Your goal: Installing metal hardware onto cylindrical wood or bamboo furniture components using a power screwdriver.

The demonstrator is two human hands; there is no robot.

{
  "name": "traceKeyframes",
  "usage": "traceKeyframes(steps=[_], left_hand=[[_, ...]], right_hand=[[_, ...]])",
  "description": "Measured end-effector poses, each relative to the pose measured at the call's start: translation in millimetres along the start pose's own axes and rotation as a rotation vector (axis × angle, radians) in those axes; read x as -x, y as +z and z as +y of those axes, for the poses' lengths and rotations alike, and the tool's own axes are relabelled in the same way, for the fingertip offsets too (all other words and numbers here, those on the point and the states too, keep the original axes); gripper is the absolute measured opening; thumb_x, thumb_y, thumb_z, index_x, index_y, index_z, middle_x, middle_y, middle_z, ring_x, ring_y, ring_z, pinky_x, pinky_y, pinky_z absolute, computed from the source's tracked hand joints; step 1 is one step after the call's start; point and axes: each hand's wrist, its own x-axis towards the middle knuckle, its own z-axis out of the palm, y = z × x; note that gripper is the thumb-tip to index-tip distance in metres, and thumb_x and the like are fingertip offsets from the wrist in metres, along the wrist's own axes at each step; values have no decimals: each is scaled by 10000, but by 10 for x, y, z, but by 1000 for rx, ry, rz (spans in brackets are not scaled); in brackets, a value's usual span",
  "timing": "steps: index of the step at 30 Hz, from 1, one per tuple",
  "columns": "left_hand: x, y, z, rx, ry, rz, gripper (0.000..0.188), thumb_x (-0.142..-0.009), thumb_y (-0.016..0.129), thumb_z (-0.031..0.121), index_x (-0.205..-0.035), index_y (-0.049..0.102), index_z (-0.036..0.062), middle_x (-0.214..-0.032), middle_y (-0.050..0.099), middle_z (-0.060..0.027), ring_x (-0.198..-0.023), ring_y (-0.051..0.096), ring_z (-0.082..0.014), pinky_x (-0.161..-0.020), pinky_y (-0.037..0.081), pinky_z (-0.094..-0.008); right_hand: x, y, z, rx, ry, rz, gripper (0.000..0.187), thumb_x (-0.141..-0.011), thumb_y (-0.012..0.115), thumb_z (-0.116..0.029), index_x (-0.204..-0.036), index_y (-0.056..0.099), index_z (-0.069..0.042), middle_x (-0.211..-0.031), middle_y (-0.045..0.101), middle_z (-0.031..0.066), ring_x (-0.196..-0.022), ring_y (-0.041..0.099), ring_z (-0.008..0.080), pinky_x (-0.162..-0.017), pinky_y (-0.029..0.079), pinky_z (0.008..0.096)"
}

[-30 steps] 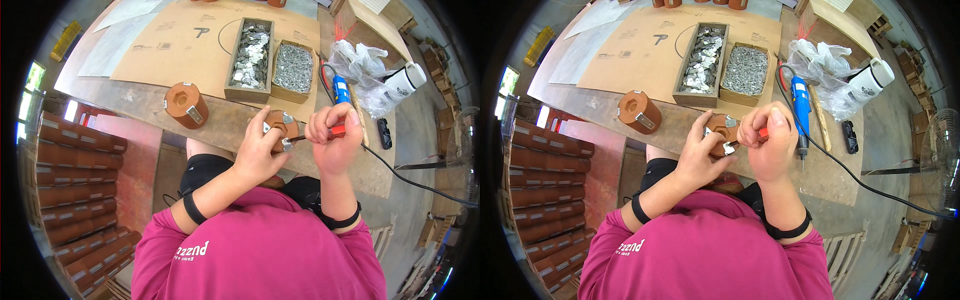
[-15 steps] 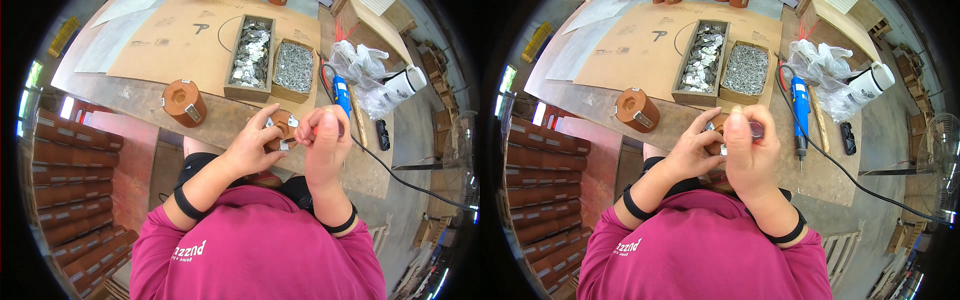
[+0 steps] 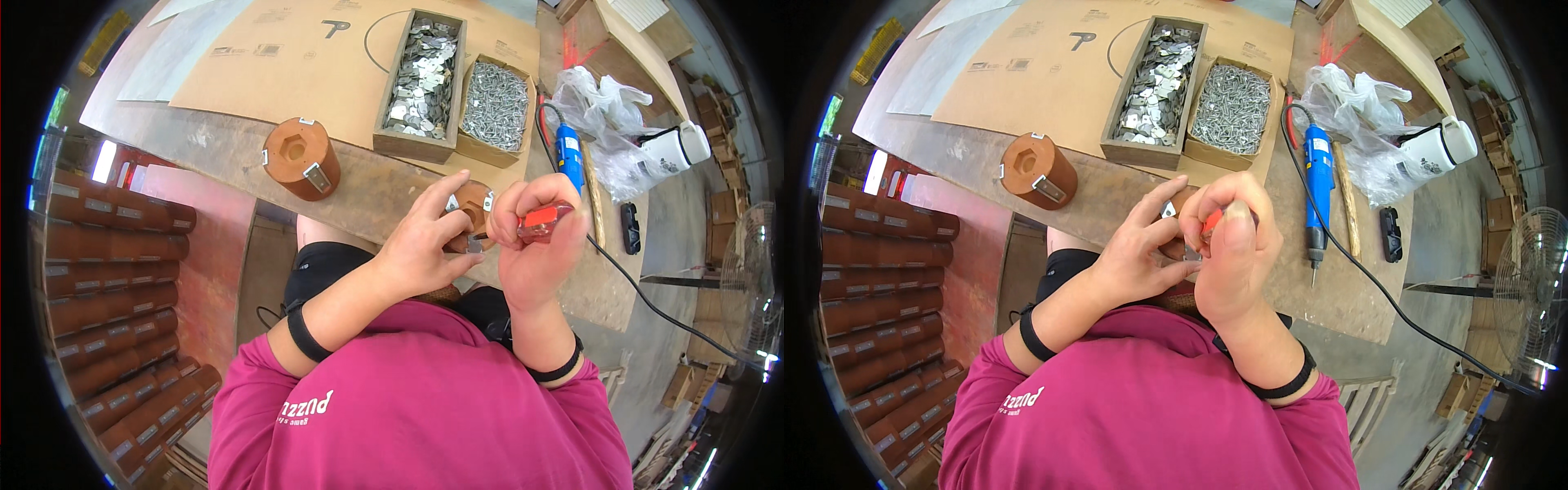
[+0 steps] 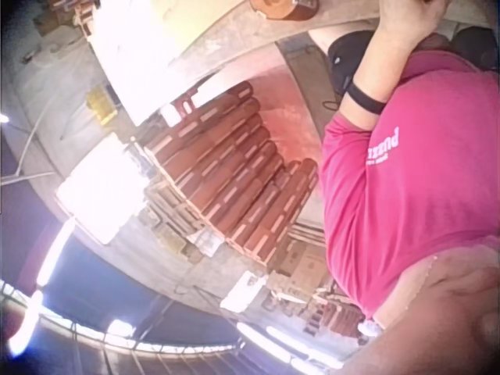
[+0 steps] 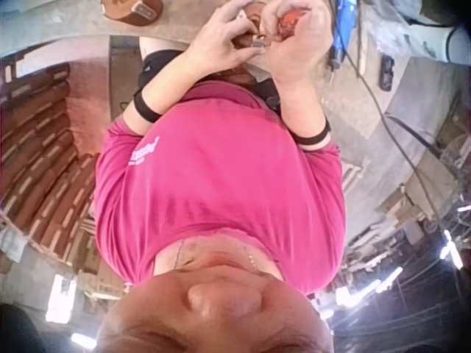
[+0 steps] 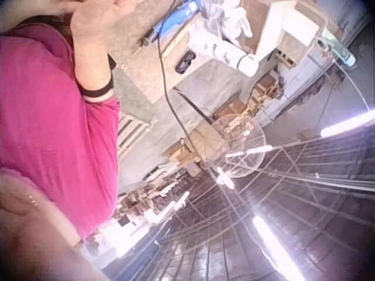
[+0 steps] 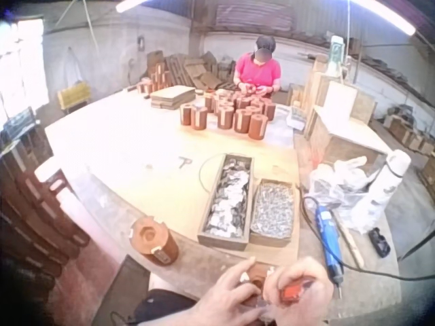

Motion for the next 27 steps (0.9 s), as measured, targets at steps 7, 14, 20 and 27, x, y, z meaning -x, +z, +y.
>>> traceKeyframes(steps=[7,14,20,27], left_hand=[[5,31,-27,-38,60,34,322,-568,744,106,-834,578,33,-1242,346,-270,-1018,467,-389,-842,405,-393],[-22,-28,-41,-9,64,-66,263,-611,700,101,-791,531,8,-1254,317,-295,-1124,369,-439,-915,341,-433],[-79,-62,-23,34,74,-167,264,-610,688,107,-764,502,-1,-1237,326,-306,-1154,318,-470,-938,319,-452],[-43,-36,67,-88,44,-105,340,-622,702,109,-919,559,28,-1232,364,-244,-1196,313,-406,-974,297,-422]], right_hand=[[-71,50,8,52,44,32,314,-876,362,-301,-755,435,-20,-563,420,26,-467,347,62,-426,255,206],[-124,-180,-155,-119,157,-303,443,-798,414,-438,-659,418,-17,-492,384,31,-399,309,90,-394,243,234],[-235,-274,-165,-96,213,-591,460,-777,392,-454,-608,393,-27,-427,359,37,-348,304,116,-382,275,262],[-52,-11,-340,137,62,82,199,-794,395,-203,-785,385,-4,-556,404,75,-494,382,135,-479,339,269]])
